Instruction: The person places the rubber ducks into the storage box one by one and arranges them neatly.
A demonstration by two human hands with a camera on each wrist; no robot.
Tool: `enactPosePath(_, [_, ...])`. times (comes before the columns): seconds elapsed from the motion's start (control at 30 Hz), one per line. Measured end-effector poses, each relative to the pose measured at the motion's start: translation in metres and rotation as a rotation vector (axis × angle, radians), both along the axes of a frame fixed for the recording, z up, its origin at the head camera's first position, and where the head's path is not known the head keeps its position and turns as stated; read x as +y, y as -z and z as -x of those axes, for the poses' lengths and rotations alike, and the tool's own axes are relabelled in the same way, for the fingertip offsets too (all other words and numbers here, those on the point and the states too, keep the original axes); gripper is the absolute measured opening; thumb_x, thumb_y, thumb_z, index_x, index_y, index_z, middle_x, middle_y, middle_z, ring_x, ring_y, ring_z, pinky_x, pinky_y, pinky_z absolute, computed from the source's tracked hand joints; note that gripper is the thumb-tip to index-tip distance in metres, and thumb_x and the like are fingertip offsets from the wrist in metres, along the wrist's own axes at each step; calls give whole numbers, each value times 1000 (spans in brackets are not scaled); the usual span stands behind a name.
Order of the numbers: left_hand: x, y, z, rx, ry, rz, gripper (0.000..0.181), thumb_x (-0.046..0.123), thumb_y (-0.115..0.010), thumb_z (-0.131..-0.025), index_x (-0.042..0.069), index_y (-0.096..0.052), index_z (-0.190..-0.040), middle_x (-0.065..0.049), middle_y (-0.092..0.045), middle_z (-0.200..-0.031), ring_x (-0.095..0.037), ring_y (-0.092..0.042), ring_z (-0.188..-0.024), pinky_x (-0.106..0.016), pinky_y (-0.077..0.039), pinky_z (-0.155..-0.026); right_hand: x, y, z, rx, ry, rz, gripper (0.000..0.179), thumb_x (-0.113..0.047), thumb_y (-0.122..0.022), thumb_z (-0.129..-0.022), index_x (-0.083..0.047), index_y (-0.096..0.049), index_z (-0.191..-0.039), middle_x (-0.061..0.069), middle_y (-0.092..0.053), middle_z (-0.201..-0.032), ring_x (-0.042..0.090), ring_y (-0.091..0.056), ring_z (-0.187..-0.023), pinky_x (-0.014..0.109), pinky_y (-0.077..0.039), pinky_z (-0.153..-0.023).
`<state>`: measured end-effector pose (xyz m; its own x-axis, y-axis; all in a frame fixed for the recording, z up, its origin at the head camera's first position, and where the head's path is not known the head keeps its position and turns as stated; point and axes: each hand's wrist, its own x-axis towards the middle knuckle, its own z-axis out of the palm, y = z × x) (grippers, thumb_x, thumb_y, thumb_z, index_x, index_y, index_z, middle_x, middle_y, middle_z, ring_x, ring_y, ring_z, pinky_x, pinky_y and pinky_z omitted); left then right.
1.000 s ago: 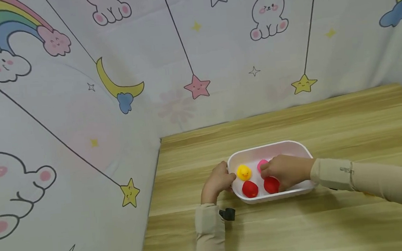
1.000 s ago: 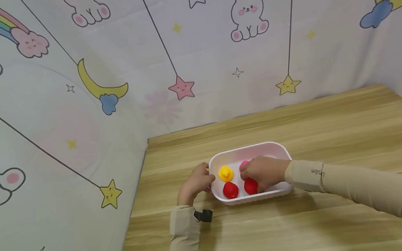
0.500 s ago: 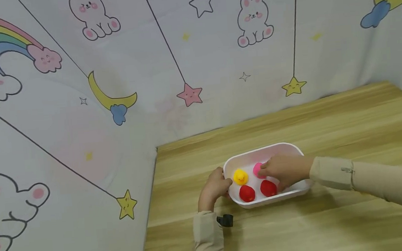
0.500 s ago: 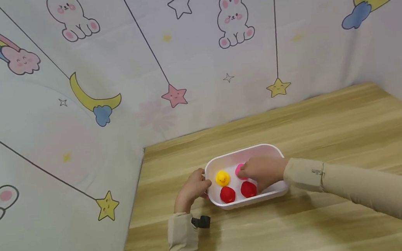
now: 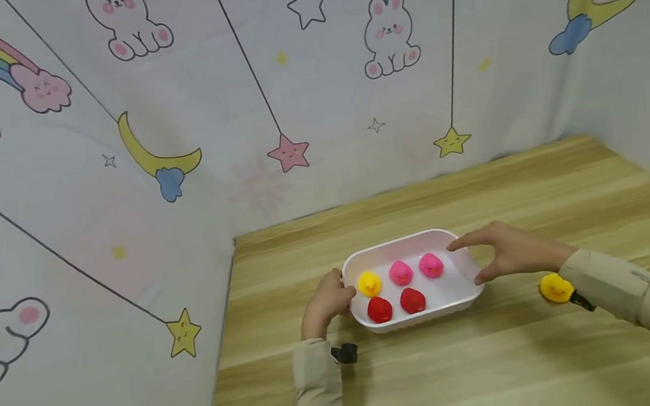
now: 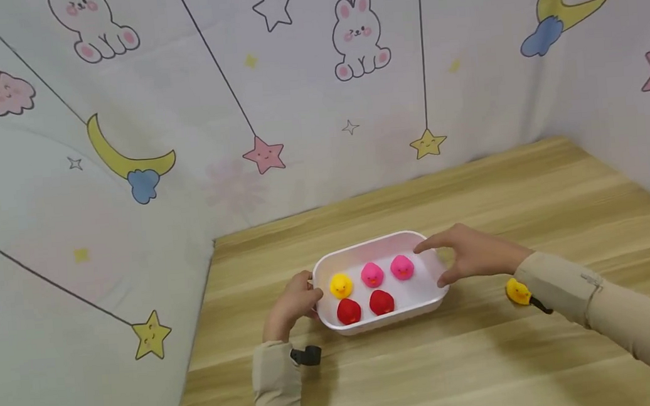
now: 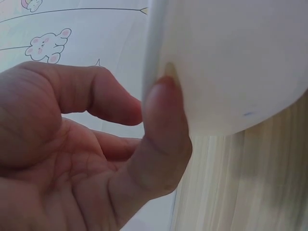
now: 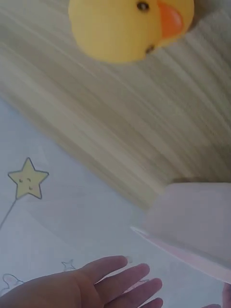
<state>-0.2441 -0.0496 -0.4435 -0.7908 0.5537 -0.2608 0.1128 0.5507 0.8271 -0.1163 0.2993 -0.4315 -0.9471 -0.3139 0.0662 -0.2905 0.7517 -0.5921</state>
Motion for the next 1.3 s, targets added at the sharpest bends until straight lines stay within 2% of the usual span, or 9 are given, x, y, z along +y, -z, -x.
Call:
enactPosePath(0.17, [0,6,1,-10,-2,1,35,-3,-54,-87,-17,-47,-118,-18,-57,-91,-19,-59,-55,-40,-63,-55,25,10,-23,1,82,65,69,-26,-88,-77,-10,-62,-139,11,-67,-131,25,-68,-99,58,-56,-91])
enactPosePath(0.4, [1,9,2,-12,-8,4,37,-3,-54,-85,-17,-47,-118,-17,-57,-90,-19,-60,-56,-39,-62,-54,57,30,-55,-96,208,170,73,-22,-88,-77,-12,-59,-143,13,-57,-144,42,-48,-131,68,-45,-101])
enactPosePath(0.57, [0,11,1,-25,-14,18,37,-3,-53,-85,-17,-46,-120,-21,-58,-88,-21,-62,-58,-38,-62,-54,70,48,-81,-108,279,181,74,-24,-87,-78,-9,-57,-143,10,-58,-143,45,-45,-133,68,-43,-101])
enactPosePath(0.73, [0,12,2,-11,-16,-6,40,-4,-52,-85,-18,-46,-121,-27,-60,-89,-21,-61,-56,-38,-62,-52,78,63,-105,-88,351,213,78,-22,-88,-76,-2,-54,-144,21,-54,-144,53,-40,-133,77,-37,-99])
enactPosePath(0.83, [0,12,2,-5,-29,-20,41,-3,-53,-85,-19,-45,-123,-25,-60,-87,-21,-61,-57,-38,-62,-51,80,73,-111,-41,391,171,80,-22,-90,-73,1,-55,-142,24,-55,-142,53,-43,-131,44,-44,-110])
enactPosePath(0.9, [0,12,2,-11,-33,-25,42,-3,-53,-85,-19,-45,-123,-24,-59,-87,-21,-61,-58,-38,-62,-52,79,80,-112,-2,413,128,82,-24,-92,-71,3,-56,-140,24,-57,-139,51,-47,-128,17,-42,-104])
enactPosePath(0.97, [2,12,1,-17,-33,-26,41,-3,-54,-86,-19,-45,-123,-23,-59,-87,-22,-61,-59,-37,-62,-52,77,85,-114,36,437,97,82,-25,-93,-70,5,-57,-138,24,-59,-136,48,-53,-123,6,-38,-93])
enactPosePath(1.17, [7,13,2,-28,-20,-42,42,-2,-54,-87,-18,-45,-125,-24,-58,-87,-20,-60,-57,-36,-61,-52,72,89,-113,92,475,59,80,-19,-93,-70,11,-55,-133,28,-62,-126,43,-62,-107,55,-53,-89])
enactPosePath(1.3, [7,13,2,-28,-15,-41,43,-2,-54,-87,-18,-45,-125,-27,-59,-89,-20,-60,-57,-37,-62,-52,70,87,-108,76,468,3,73,-14,-91,-71,13,-57,-130,22,-66,-113,34,-63,-98,49,-55,-83])
